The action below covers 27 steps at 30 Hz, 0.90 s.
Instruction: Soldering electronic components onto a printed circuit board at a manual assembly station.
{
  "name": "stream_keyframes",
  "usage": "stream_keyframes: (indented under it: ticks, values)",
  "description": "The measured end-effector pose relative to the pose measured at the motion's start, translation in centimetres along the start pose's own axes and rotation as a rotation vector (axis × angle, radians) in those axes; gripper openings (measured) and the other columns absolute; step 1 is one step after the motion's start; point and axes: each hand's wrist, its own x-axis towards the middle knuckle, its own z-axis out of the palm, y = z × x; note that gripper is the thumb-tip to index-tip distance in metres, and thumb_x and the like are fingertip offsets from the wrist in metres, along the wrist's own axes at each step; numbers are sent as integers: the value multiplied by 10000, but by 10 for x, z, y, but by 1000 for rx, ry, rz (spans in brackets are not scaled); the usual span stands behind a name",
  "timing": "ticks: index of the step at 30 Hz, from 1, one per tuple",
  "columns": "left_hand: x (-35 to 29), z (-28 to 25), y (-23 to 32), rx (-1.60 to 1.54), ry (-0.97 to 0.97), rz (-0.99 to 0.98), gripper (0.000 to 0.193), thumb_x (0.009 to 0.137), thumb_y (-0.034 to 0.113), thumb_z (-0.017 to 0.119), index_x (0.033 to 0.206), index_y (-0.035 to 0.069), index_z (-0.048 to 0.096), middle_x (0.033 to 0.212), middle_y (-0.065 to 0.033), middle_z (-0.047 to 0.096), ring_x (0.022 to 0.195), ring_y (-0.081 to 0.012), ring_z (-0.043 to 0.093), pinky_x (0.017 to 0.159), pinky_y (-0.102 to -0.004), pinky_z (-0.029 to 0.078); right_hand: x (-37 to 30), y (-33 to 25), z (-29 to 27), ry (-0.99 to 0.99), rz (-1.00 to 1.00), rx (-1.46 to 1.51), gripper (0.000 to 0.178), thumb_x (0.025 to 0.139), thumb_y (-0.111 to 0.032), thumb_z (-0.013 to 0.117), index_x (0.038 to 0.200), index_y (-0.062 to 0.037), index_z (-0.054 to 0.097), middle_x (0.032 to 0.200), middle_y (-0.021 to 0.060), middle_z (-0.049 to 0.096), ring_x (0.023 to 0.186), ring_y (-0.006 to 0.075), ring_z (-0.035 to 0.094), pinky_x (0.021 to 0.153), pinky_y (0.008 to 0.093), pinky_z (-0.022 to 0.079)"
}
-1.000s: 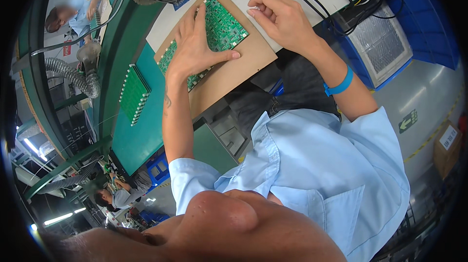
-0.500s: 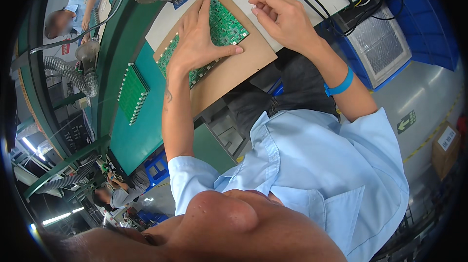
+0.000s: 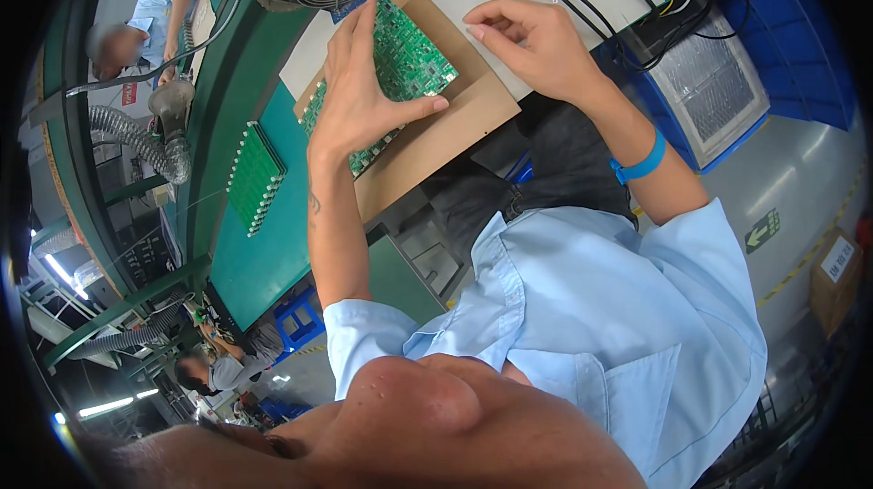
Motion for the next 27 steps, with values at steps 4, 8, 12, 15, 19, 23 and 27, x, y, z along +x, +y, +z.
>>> stream_keyframes:
  ticks: [4, 8, 12, 15, 19, 23, 27]
  values:
    - [-6, -8, 5, 0, 39, 31, 1386, 521, 489, 999, 1609, -18, 306, 1574, -256, 361, 1404, -438, 390, 1184, -546, 305, -8, -15, 6, -112, 171, 279, 81, 993, -35, 681, 1052, 13, 709, 879, 26, 683, 680, 75, 546, 612, 205, 468]
    - [-9, -11, 8, -1, 62, 61, 1383, 511, 482, 1003, 1606, -11, 318, 1576, -251, 362, 1407, -437, 389, 1187, -543, 306, -11, -22, 6, -224, 278, 445, 102, 1014, -53, 670, 1085, 17, 692, 917, 42, 688, 708, 78, 566, 632, 197, 484]
    - [-10, -10, 9, -29, 73, 65, 1377, 506, 477, 1005, 1604, -6, 328, 1579, -252, 359, 1410, -437, 388, 1191, -545, 304, -13, -20, 1, -305, 319, 495, 124, 1016, -54, 668, 1115, 20, 677, 947, 62, 693, 727, 85, 581, 644, 192, 494]
    - [-9, -11, 8, -37, 85, 76, 1370, 506, 474, 1005, 1600, -6, 336, 1584, -255, 352, 1416, -439, 384, 1194, -544, 303, -14, -16, 1, -336, 354, 519, 119, 1014, -51, 671, 1105, 26, 681, 944, 74, 698, 725, 88, 583, 641, 192, 495]
    - [-9, -9, 9, -26, 94, 71, 1369, 488, 440, 1016, 1599, 2, 346, 1586, -253, 368, 1421, -433, 396, 1193, -537, 320, -14, -14, 2, -347, 370, 540, 116, 1010, -50, 674, 1096, 28, 683, 938, 79, 698, 722, 91, 584, 639, 196, 498]
    - [-8, -8, 11, -15, 98, 62, 1371, 469, 406, 1027, 1598, 12, 357, 1586, -249, 386, 1425, -427, 409, 1192, -529, 339, -14, -12, 3, -346, 381, 561, 116, 1007, -51, 679, 1090, 30, 685, 933, 81, 698, 720, 93, 585, 639, 201, 503]
    - [-8, -8, 11, -21, 96, 61, 1365, 466, 400, 1028, 1596, 18, 365, 1585, -248, 386, 1426, -428, 407, 1192, -530, 341, -14, -11, 3, -342, 398, 584, 119, 1004, -55, 684, 1084, 33, 687, 934, 84, 700, 719, 94, 589, 637, 205, 509]
